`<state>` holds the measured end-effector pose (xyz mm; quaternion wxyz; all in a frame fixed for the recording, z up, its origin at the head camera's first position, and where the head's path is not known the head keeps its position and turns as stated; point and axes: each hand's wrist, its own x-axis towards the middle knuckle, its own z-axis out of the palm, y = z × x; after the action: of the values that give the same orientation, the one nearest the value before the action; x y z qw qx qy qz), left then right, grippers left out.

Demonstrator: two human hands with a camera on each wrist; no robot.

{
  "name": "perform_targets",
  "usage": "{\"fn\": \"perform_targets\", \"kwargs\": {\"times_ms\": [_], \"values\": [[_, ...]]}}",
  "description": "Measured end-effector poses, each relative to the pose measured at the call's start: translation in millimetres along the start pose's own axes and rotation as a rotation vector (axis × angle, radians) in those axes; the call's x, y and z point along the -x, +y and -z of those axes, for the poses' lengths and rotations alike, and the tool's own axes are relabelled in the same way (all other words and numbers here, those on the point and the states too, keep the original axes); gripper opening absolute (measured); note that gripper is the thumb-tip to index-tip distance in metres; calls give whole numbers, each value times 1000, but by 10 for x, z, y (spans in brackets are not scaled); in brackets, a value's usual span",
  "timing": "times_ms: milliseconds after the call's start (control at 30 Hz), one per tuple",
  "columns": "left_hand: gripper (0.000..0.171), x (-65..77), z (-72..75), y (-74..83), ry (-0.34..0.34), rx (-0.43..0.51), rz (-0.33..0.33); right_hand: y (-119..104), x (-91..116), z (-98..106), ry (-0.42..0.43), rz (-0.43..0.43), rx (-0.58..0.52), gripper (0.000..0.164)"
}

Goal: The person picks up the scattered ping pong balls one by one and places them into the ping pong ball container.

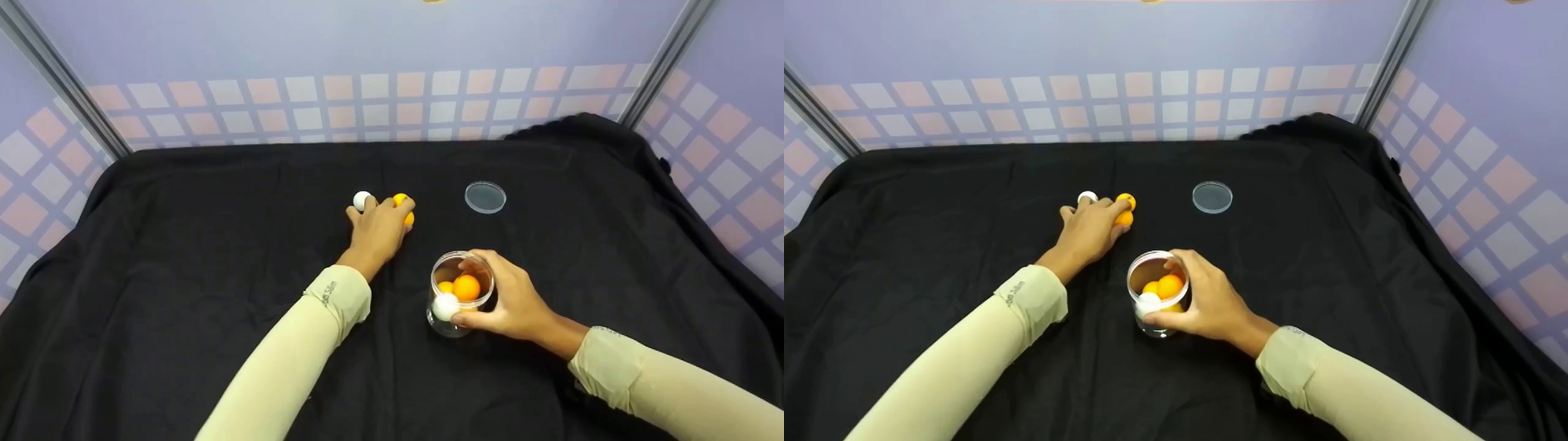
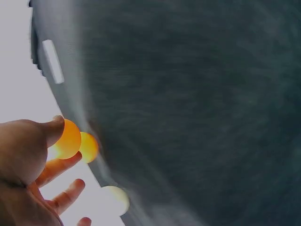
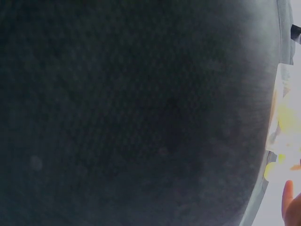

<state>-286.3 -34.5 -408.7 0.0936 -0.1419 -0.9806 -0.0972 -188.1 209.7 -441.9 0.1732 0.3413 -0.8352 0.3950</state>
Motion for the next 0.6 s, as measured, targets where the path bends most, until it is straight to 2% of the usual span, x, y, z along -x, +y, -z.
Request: {"fn": "perform_targets", "kwargs": {"times_ms": [167,267,367,500,600], "values": [[32,100,209,147,47,54,-74,7,0,-2,9,16,8,84],[34,213,354,244,84,91,-148,-1,-2,1,2,9,10,85],[36,357,475,314,154,106,-232,-16,-7,6,-14,-7,12,86],[36,564,538,394,264,93,-332,-18,-10,12,-16,-8,22,86],[35,712,548,462,319,97,-389,-7,-6,8,-4,9,40,86]]}}
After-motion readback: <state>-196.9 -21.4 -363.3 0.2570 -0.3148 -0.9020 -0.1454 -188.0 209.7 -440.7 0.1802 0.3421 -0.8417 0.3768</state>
